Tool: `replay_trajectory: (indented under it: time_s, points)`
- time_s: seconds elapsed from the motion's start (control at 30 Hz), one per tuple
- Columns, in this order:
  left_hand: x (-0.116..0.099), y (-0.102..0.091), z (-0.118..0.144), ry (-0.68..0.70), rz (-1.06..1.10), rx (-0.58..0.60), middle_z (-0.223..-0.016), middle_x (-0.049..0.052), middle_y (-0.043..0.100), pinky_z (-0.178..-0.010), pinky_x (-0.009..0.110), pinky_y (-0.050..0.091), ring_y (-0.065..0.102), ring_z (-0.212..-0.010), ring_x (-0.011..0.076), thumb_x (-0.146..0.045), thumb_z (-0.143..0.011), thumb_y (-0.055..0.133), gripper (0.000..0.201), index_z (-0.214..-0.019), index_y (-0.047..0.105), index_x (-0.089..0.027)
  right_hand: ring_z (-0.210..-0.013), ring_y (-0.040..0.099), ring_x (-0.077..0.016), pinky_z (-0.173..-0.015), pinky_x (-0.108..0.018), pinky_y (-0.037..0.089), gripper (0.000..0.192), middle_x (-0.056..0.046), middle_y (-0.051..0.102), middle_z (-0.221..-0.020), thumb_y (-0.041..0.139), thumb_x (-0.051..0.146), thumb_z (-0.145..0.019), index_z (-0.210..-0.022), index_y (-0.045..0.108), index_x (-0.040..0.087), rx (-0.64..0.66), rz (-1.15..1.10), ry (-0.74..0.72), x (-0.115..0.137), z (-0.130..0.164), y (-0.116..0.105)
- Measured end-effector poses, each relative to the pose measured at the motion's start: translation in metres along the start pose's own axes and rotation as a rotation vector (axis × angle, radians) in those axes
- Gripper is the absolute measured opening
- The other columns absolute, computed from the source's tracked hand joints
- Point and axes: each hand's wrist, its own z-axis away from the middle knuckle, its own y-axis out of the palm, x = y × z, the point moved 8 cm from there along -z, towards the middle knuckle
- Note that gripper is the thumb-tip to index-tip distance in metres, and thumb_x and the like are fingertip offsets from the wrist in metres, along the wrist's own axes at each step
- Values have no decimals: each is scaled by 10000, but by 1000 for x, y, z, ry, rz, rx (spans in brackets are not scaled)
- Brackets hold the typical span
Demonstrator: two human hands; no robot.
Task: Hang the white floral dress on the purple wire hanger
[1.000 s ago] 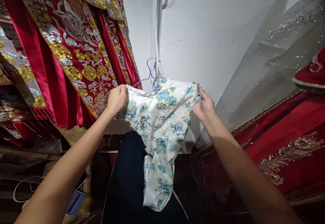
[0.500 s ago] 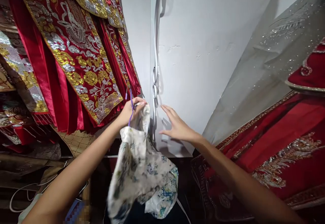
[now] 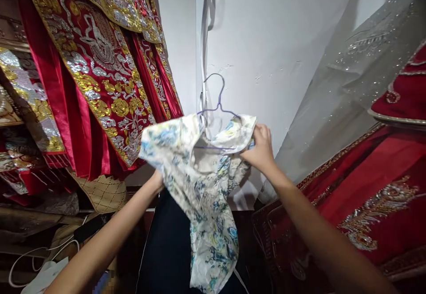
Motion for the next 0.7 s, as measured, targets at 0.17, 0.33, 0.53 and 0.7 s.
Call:
replay_trajectory:
  time_s: [0.17, 0.33, 0.53, 0.7]
  points:
    - [47, 36, 32, -190, 398, 44, -1340, 117, 660, -1123, 496, 435, 501, -1379, 334, -719, -885, 468, 730, -1393, 549, -201, -1122, 504, -404, -969, -547, 409, 804, -138, 550, -1183, 724, 389, -685, -1444, 498, 249, 58, 101, 111, -8, -31, -3]
    - [73, 36, 55, -302, 320, -262, -1403, 91, 616, -1149, 469, 408, 546, -1336, 315, -432, -784, 711, 610, -1340, 570, -225, -1287, 427, -418, -1082, -581, 358, 899, -136, 494, -1374, 721, 310, -669, -1516, 421, 270, 197, -47, -38, 37, -31, 6]
    - [103, 63, 114, -433, 528, -490, -1480, 64, 548, -1139, 431, 442, 470, -1413, 276, -561, -920, 459, 606, -1455, 467, -276, -1470, 265, -367, -1186, -562, 266, 668, -20, 426, -1536, 675, 391, -808, -1444, 475, 374, 229, -450, -57, 91, 30, -2]
    - [98, 106, 147, -429, 541, -365, -1570, 81, 436, -1183, 416, 384, 377, -1470, 297, -566, -816, 701, 790, -1501, 413, -296, -817, 593, -262, -742, -414, 506, 273, -64, 609, -895, 631, 464, -858, -1038, 591, 264, 24, -705, 607, 69, 132, 40]
